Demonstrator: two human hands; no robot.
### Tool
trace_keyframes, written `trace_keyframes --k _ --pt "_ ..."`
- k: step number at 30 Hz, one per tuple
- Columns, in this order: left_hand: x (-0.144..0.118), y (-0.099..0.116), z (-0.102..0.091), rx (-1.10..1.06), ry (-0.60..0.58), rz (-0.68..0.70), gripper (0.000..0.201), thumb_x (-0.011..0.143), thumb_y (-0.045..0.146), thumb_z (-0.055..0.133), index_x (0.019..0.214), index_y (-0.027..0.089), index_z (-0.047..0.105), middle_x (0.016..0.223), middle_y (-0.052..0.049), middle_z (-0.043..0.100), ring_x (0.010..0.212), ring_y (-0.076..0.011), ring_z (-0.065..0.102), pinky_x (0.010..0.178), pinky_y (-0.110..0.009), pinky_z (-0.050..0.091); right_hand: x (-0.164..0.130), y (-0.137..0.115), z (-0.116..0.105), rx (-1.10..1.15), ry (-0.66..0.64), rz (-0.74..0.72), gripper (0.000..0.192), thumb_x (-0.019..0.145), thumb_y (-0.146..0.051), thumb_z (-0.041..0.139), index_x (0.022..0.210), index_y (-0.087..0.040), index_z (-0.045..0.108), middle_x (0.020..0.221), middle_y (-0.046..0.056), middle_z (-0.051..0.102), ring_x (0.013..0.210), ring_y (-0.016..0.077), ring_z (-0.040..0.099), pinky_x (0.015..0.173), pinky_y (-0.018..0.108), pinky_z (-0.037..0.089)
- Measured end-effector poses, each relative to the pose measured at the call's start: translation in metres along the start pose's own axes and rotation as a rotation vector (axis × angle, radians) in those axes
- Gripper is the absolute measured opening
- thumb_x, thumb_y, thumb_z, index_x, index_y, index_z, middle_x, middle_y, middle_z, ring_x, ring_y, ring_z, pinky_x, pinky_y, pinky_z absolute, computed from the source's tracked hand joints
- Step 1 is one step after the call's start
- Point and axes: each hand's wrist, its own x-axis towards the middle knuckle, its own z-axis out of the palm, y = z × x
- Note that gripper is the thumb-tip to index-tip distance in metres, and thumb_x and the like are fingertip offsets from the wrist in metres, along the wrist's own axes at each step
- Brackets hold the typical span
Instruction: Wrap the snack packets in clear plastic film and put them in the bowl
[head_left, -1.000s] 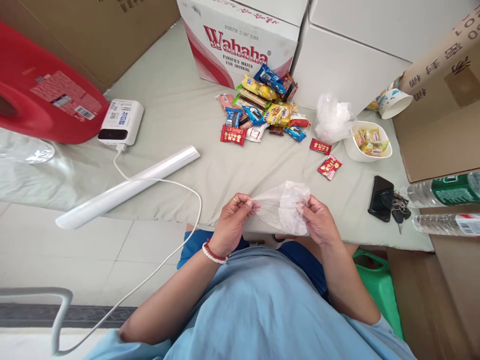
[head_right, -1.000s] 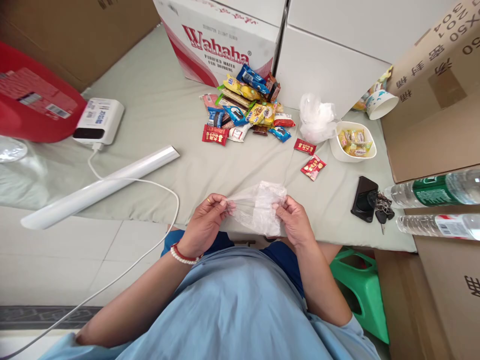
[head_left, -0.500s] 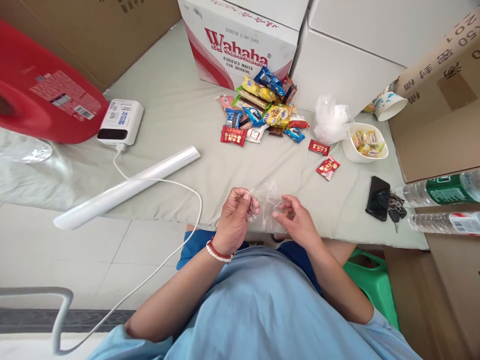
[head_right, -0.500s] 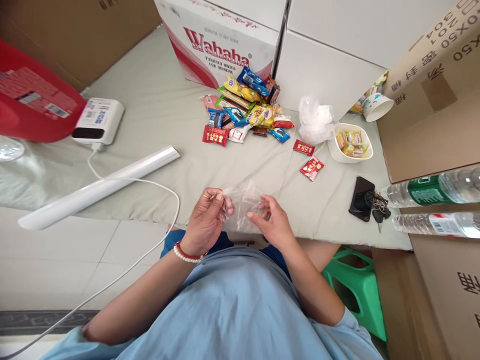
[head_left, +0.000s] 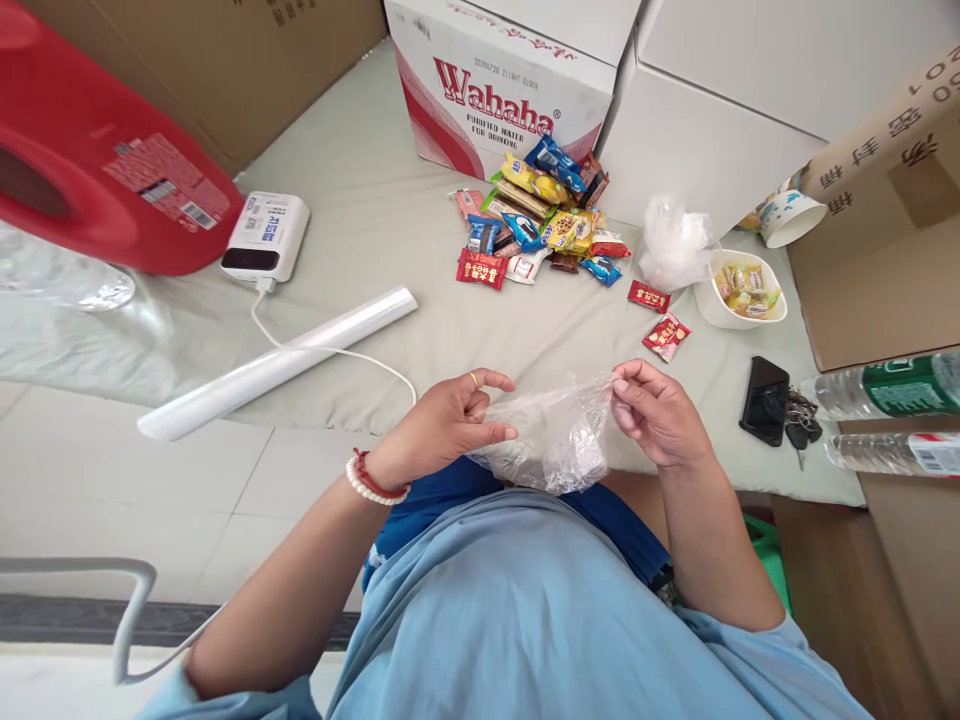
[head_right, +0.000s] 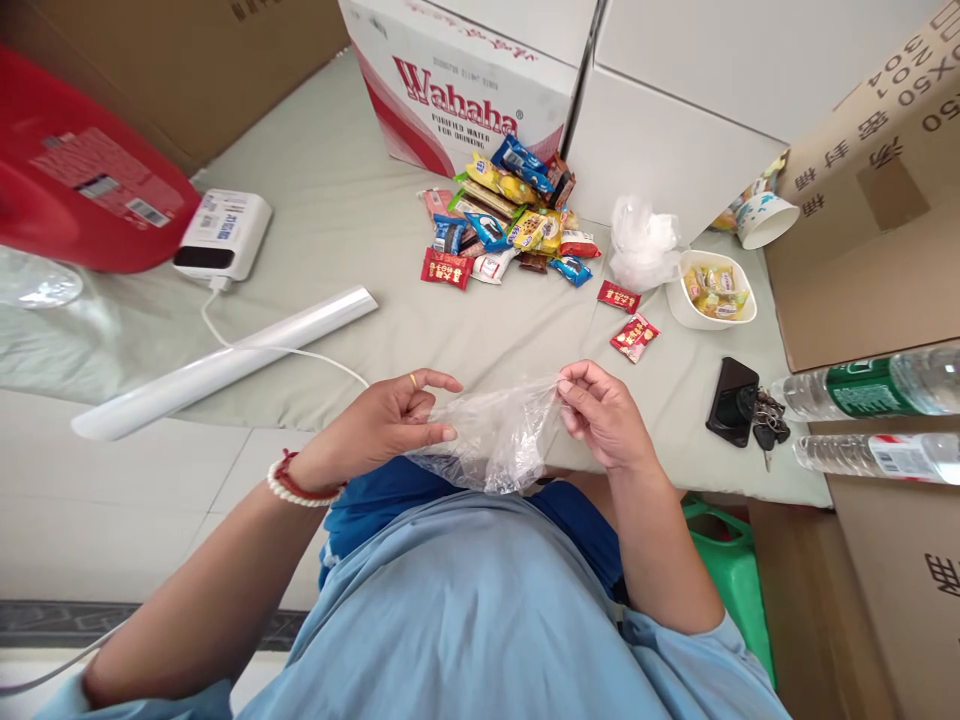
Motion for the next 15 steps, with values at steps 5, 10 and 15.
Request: trace_keyframes --k 5,10,15 --pt "0.001 -0.004 -0.012 0.323 0.364 0.081 0.01 0.075 0.028 0.073 0.081 0.022 0.078 0.069 0.0 0.062 0.062 -0.0152 0.052 0.056 -0.026 0.037 -0.006 -0.008 -0.016 -0.121 -0.089 0.078 0.034 0.075 -0.046 0.087 0.093 -0.021 0.072 0.063 -0.004 0.055 0.044 0.0046 0.032 0.041 0.021 0.021" --pt "0.004 -0.005 -0.003 -0.231 0.494 -0.016 0.019 0.074 0.031 0.076 0.086 0.019 0.068 0.083 -0.002 0.067 0.076 -0.0151 0.061 0.071 -0.027 0.05 -0.008 -0.003 -0.021 -0.4 -0.171 0.027 0.033 0.084 -0.049 0.079 0.103 -0.022 0.079 0.069 -0.001 0.057 0.06 0.0113 0.045 0.055 0.026 0.039" --pt "0.012 0.0 0.015 -0.672 0.474 -0.094 0.024 0.074 0.026 0.075 0.088 0.022 0.056 0.057 0.011 0.043 0.047 -0.0048 0.037 0.051 -0.018 0.04 -0.002 0.008 -0.004 -0.236 -0.037 -0.118 0.025 0.084 -0.049 0.08 0.088 -0.025 0.075 0.098 0.003 0.067 0.089 0.0188 0.061 0.083 0.034 0.053"
